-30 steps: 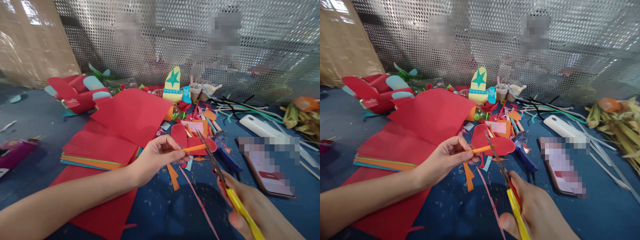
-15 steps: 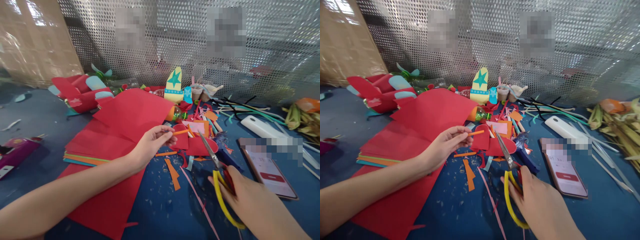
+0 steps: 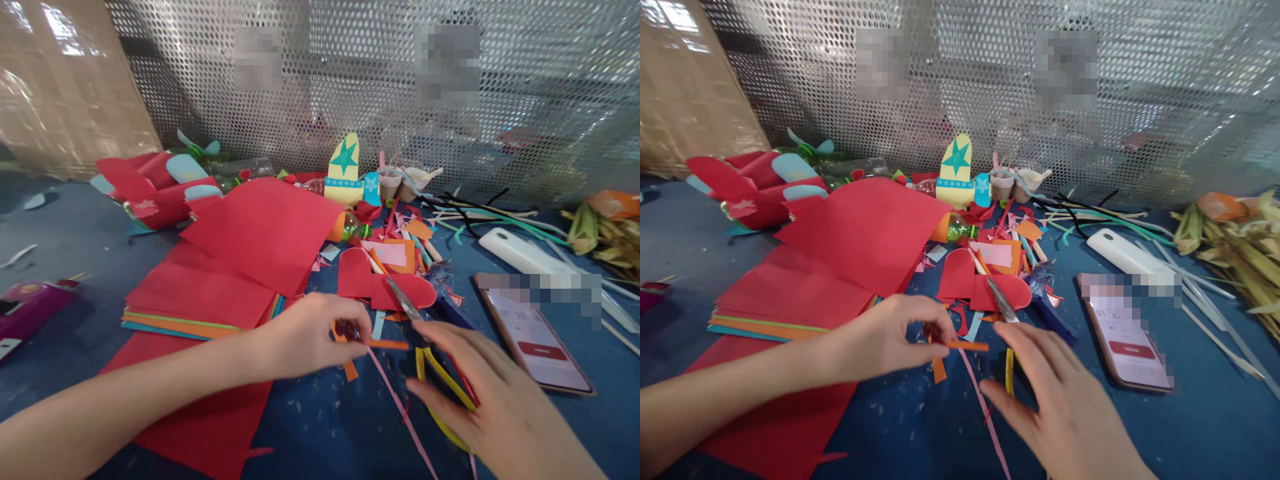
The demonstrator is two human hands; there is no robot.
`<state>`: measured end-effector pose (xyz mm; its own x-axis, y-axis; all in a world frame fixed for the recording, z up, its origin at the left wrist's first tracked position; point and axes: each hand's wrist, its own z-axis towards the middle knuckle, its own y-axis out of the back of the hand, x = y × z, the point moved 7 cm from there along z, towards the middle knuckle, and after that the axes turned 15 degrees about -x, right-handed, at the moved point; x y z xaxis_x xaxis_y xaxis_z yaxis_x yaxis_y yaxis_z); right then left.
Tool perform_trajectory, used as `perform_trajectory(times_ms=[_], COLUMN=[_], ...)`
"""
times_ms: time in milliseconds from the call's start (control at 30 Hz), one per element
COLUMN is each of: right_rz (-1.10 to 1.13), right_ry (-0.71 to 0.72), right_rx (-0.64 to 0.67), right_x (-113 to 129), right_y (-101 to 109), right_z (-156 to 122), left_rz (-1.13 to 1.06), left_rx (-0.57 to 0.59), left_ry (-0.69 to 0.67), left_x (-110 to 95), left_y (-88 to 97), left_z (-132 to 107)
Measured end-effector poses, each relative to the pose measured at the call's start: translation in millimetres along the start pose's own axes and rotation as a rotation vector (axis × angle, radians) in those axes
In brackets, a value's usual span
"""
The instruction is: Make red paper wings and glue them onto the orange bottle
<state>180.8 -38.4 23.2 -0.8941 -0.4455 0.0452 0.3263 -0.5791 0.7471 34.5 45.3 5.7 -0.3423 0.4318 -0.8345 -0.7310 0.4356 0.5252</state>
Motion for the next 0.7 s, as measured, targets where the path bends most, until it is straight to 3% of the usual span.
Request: perform_trajectory(times_ms=[100, 167, 233, 333, 433, 533, 700], right_rz=[0.287, 0.331, 0.308, 0.261, 0.238, 0.267, 0.32], right_ry=[0.042, 0.048, 0.006, -0.06, -0.075, -0.112, -0.162], right_rx=[0.084, 0.078, 0.053, 0.029, 0.019, 0.035, 0.052], right_x=[15, 18, 14, 3, -4, -9, -7], right_y=[-11, -13, -12, -12, -16, -24, -25], right_z=[-6, -9, -9, -4, 0, -1, -2], left_rz=[0.031, 0.057, 0.121, 0.352, 0.54, 0.526, 0.362], left_rx=[0.106, 0.13, 0.108, -0.021, -0.009, 0.037, 0.025], left_ry=[-0.126, -0.155, -0.141, -0.161, -0.145, -0.165, -0.127], left_x=[-18, -19, -11, 7, 28, 35, 25], left_y=[-14.6, -14.8, -6.3, 17.2, 26.7, 22.1, 11.1], left_z=[-12, -13, -7, 7, 15, 15, 10])
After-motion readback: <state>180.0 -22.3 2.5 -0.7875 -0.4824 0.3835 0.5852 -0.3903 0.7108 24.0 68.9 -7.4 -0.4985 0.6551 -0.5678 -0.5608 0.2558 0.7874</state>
